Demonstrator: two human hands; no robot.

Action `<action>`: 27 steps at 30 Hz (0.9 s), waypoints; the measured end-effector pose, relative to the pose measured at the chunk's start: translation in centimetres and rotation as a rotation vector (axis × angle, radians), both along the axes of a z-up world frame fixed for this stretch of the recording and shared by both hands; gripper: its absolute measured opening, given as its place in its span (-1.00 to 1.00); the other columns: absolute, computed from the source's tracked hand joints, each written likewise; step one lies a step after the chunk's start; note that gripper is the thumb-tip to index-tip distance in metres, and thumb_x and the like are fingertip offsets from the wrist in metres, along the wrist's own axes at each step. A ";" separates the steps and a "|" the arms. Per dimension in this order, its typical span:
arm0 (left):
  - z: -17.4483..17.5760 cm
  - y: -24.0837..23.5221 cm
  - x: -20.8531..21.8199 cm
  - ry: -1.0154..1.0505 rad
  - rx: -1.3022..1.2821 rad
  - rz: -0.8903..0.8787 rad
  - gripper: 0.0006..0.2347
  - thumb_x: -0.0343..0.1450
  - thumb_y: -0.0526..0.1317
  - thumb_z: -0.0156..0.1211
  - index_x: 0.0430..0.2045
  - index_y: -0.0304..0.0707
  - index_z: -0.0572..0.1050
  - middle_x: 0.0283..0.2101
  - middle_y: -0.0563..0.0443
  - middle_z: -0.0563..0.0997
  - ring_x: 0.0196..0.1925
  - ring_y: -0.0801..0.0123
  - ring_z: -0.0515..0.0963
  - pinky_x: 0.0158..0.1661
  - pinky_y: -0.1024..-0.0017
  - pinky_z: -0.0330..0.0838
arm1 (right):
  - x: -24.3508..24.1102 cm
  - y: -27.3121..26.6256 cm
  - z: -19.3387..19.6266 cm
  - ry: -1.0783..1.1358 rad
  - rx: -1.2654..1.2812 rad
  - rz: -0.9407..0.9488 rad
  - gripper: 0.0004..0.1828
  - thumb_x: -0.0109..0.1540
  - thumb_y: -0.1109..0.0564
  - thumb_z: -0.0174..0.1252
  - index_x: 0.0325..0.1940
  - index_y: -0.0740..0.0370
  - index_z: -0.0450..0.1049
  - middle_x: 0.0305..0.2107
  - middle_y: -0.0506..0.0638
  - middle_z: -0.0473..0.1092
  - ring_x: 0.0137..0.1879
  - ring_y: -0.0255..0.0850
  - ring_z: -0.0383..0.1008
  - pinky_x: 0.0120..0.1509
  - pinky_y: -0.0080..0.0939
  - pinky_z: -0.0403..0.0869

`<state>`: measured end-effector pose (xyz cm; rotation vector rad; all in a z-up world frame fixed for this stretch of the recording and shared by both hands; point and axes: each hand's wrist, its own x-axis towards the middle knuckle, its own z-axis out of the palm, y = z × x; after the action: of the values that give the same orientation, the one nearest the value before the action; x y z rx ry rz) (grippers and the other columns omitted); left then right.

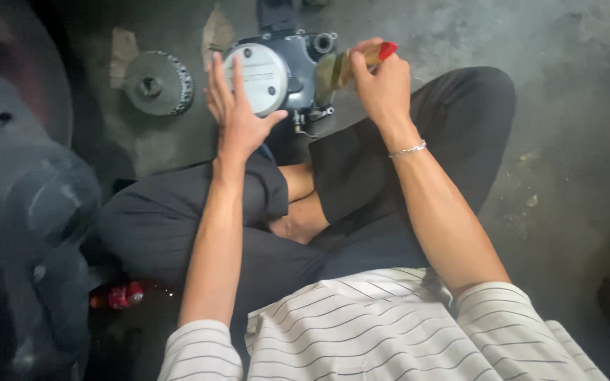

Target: Cleaning motorcycle engine parts including gears and a crankcase cover using a brush and solvent.

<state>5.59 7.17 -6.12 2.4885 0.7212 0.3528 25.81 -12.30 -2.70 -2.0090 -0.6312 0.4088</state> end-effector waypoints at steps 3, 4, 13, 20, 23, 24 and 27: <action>1.5 -0.5 0.2 0.017 0.003 -0.010 0.15 0.12 0.05 0.74 0.52 -0.24 -0.06 0.55 -0.35 -0.20 0.59 -0.27 -0.19 0.45 -0.31 -0.19 | -0.1 0.0 0.6 -0.149 -0.001 -0.056 -0.87 0.39 0.15 0.20 -0.07 0.26 0.58 -0.36 0.01 0.59 -0.27 -0.25 0.63 -0.19 -0.23 0.57; 2.5 -0.9 0.4 0.043 0.083 -0.015 0.11 0.15 0.05 0.71 0.51 -0.29 -0.03 0.54 -0.38 -0.16 0.58 -0.28 -0.16 0.44 -0.32 -0.16 | -0.6 0.4 1.4 -0.002 0.055 -0.026 -0.86 0.37 0.14 0.19 -0.06 0.25 0.56 -0.35 0.01 0.59 -0.27 -0.27 0.63 -0.22 -0.23 0.58; 4.4 -10.6 -0.8 0.369 -0.209 0.156 -0.49 0.47 0.02 0.26 0.19 -0.33 0.32 0.16 -0.31 0.43 0.27 -0.16 0.39 0.23 -0.06 0.26 | 0.8 0.8 -0.2 0.071 0.033 -0.109 -0.86 0.36 0.12 0.20 -0.11 0.23 0.59 -0.39 -0.02 0.61 -0.36 -0.34 0.63 -0.28 -0.28 0.57; -6.7 -10.8 -0.9 -0.218 -1.221 0.405 -0.50 0.47 -0.06 0.29 0.10 -0.46 0.21 -0.21 0.05 0.50 -0.21 0.38 0.47 -0.23 0.40 0.32 | -1.0 0.7 -0.8 0.065 0.241 0.095 -0.85 0.38 0.14 0.19 -0.04 0.25 0.56 -0.33 0.01 0.62 -0.24 -0.28 0.66 -0.19 -0.26 0.58; -9.5 -11.3 -1.0 -0.306 -1.497 0.599 -0.76 0.49 -0.11 0.33 -0.15 -0.22 0.44 -0.35 0.15 0.47 -0.37 0.51 0.39 -0.38 0.44 0.21 | 0.0 1.1 -0.4 0.014 0.132 -0.004 -0.85 0.37 0.12 0.19 -0.06 0.24 0.57 -0.38 -0.01 0.61 -0.32 -0.29 0.65 -0.25 -0.27 0.56; -9.2 -11.4 -0.9 -0.313 -1.491 0.607 -0.76 0.49 -0.11 0.33 -0.15 -0.22 0.44 -0.35 0.15 0.47 -0.37 0.51 0.39 -0.38 0.44 0.21 | 0.1 1.2 0.0 0.016 0.137 0.006 -0.85 0.37 0.12 0.19 -0.06 0.24 0.57 -0.38 -0.01 0.61 -0.32 -0.29 0.65 -0.25 -0.27 0.56; -9.0 -11.7 -0.4 -0.384 -1.567 0.664 -0.82 0.45 -0.09 0.30 -0.27 -0.16 0.51 -0.35 0.19 0.57 -0.36 0.58 0.49 -0.36 0.53 0.27 | 0.1 1.3 0.6 0.136 0.054 -0.118 -0.84 0.34 0.10 0.20 -0.11 0.23 0.57 -0.43 -0.03 0.60 -0.41 -0.31 0.63 -0.37 -0.31 0.57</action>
<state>5.19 -4.52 -15.11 0.6684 1.0372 0.2807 25.94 -11.04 -2.06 -1.9378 -0.4329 0.4492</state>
